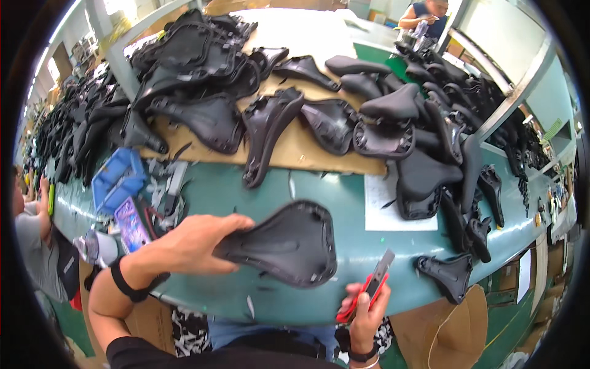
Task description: The person trims excess material from the edges of black bicycle seats using a red utility knife. They pick up each seat, cut along the perimeter, and place the finished seat into a cardboard box. The process is repeated for multiple seats.
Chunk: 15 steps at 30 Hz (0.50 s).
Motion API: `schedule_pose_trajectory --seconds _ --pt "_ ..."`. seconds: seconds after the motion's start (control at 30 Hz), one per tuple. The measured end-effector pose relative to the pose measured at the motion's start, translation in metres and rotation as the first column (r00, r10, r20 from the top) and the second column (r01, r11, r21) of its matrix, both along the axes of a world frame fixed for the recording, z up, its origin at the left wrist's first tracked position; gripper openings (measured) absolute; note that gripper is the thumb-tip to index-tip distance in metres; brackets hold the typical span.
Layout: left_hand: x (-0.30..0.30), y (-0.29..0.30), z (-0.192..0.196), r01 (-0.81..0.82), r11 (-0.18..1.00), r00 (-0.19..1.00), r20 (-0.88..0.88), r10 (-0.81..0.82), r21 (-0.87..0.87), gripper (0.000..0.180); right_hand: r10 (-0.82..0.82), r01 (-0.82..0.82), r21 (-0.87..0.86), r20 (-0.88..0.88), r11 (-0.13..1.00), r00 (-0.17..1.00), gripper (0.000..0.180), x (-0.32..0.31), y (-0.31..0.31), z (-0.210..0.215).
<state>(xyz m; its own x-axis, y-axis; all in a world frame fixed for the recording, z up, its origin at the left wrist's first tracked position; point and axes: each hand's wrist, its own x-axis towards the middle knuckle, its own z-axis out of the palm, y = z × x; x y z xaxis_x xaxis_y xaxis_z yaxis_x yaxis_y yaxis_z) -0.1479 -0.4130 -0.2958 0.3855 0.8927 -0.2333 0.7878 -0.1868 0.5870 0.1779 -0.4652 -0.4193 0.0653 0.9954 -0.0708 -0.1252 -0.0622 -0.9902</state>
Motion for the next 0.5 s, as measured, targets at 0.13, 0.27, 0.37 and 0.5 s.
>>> schedule_pose_trajectory --seconds 0.13,0.27,0.37,0.5 --pt "-0.007 -0.082 -0.046 -0.026 0.999 0.998 0.065 0.027 -0.027 0.072 0.209 -0.21 0.01 0.063 0.978 0.976 0.04 -0.023 -0.004 0.015" --pt "-0.009 -0.098 -0.049 0.058 0.976 0.987 -0.162 -0.024 0.209 0.053 0.35 -0.349 -0.041 0.21 0.936 0.913 0.04 -0.032 -0.006 0.022" --pt "-0.001 -0.1 -0.07 -0.129 0.922 0.973 -0.134 0.189 0.366 0.053 0.397 -0.401 -0.036 0.241 0.915 0.886 0.039 -0.04 -0.009 0.021" --pt "0.008 -0.091 -0.07 -0.043 0.925 0.983 -0.148 0.106 0.377 0.059 0.364 -0.349 -0.116 0.165 0.93 0.917 0.037 -0.046 -0.015 0.013"
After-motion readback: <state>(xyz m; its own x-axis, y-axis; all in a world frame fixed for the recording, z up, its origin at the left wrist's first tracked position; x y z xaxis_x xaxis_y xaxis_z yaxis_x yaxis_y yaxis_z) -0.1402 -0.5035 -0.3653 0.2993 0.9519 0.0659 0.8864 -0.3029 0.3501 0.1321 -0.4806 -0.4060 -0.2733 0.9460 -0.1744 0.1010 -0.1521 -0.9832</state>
